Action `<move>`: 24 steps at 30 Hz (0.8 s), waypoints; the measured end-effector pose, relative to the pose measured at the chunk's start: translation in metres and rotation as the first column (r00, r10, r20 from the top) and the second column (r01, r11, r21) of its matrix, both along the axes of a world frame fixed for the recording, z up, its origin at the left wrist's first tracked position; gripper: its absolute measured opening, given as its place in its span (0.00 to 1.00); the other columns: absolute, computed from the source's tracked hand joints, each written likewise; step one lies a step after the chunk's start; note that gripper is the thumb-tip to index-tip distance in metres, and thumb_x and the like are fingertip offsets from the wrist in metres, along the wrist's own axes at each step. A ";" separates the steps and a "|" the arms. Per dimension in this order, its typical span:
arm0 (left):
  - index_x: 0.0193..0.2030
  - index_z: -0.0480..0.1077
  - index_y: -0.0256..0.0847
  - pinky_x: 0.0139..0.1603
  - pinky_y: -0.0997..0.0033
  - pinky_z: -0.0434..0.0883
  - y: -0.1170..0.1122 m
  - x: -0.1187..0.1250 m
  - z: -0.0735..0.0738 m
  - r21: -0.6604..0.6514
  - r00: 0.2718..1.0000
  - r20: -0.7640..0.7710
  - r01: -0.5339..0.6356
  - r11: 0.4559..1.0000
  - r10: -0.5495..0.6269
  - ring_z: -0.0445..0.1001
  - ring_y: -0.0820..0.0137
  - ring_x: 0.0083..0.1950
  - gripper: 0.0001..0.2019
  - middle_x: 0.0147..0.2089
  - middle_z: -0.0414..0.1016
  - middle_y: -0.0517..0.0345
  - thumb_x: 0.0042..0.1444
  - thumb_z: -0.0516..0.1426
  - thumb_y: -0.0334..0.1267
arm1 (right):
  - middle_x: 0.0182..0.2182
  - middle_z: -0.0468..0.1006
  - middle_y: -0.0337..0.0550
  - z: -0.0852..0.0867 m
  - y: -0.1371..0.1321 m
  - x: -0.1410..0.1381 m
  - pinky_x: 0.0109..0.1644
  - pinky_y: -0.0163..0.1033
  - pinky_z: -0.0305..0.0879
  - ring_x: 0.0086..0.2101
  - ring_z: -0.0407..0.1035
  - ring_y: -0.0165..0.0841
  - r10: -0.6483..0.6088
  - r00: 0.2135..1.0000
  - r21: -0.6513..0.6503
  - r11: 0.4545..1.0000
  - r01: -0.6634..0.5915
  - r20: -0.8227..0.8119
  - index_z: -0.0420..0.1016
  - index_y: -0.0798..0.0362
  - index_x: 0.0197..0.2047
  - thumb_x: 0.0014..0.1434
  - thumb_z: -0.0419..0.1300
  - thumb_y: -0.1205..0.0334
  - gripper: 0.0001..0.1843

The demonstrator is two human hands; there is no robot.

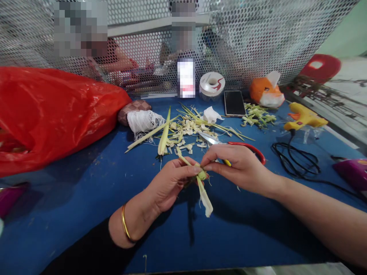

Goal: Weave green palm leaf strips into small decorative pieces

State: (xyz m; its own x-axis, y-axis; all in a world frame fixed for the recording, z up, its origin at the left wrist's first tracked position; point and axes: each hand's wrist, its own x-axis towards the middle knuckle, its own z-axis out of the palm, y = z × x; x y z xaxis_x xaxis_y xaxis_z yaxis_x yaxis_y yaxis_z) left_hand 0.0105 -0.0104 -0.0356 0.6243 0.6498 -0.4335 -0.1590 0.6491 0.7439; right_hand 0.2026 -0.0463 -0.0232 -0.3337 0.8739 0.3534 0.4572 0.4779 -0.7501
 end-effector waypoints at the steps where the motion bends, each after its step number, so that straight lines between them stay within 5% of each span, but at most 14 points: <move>1: 0.29 0.72 0.36 0.33 0.76 0.69 0.000 0.000 0.000 0.000 1.000 -0.001 0.008 1.000 -0.008 0.76 0.73 0.28 0.07 0.27 0.79 0.54 0.45 0.66 0.31 | 0.31 0.78 0.39 -0.002 0.000 0.000 0.37 0.33 0.66 0.32 0.72 0.29 -0.002 0.999 0.059 0.998 0.000 0.038 0.75 0.53 0.37 0.63 0.58 0.69 0.05; 13: 0.33 0.77 0.35 0.44 0.69 0.72 0.000 0.000 -0.003 0.031 0.997 -0.049 0.054 0.998 -0.052 0.76 0.70 0.34 0.09 0.32 0.78 0.55 0.48 0.65 0.39 | 0.30 0.77 0.48 -0.013 -0.006 -0.007 0.36 0.41 0.65 0.31 0.69 0.36 -0.234 0.913 0.542 0.840 0.017 0.334 0.70 0.56 0.35 0.64 0.51 0.73 0.09; 19: 0.30 0.76 0.36 0.40 0.70 0.71 -0.004 0.004 -0.001 0.079 0.997 -0.067 0.048 0.996 -0.043 0.74 0.72 0.31 0.06 0.28 0.76 0.58 0.51 0.63 0.38 | 0.33 0.78 0.49 -0.017 -0.005 -0.002 0.39 0.43 0.66 0.33 0.69 0.37 -0.195 0.914 0.649 0.755 -0.092 0.356 0.71 0.58 0.41 0.64 0.50 0.73 0.09; 22: 0.28 0.75 0.36 0.37 0.72 0.70 -0.005 0.005 0.000 0.125 0.997 -0.081 0.019 0.992 -0.009 0.73 0.72 0.30 0.05 0.27 0.75 0.59 0.50 0.63 0.36 | 0.33 0.78 0.48 -0.015 -0.003 -0.001 0.40 0.43 0.66 0.33 0.70 0.36 -0.126 0.930 0.610 0.783 -0.121 0.346 0.71 0.57 0.41 0.66 0.50 0.72 0.09; 24: 0.29 0.75 0.36 0.36 0.73 0.69 -0.005 0.005 0.001 0.186 0.994 -0.102 -0.031 0.982 0.050 0.73 0.73 0.29 0.05 0.26 0.75 0.60 0.48 0.64 0.35 | 0.33 0.78 0.46 -0.014 -0.001 -0.001 0.39 0.40 0.67 0.33 0.71 0.34 -0.072 0.967 0.497 0.866 -0.062 0.245 0.71 0.56 0.40 0.66 0.52 0.71 0.07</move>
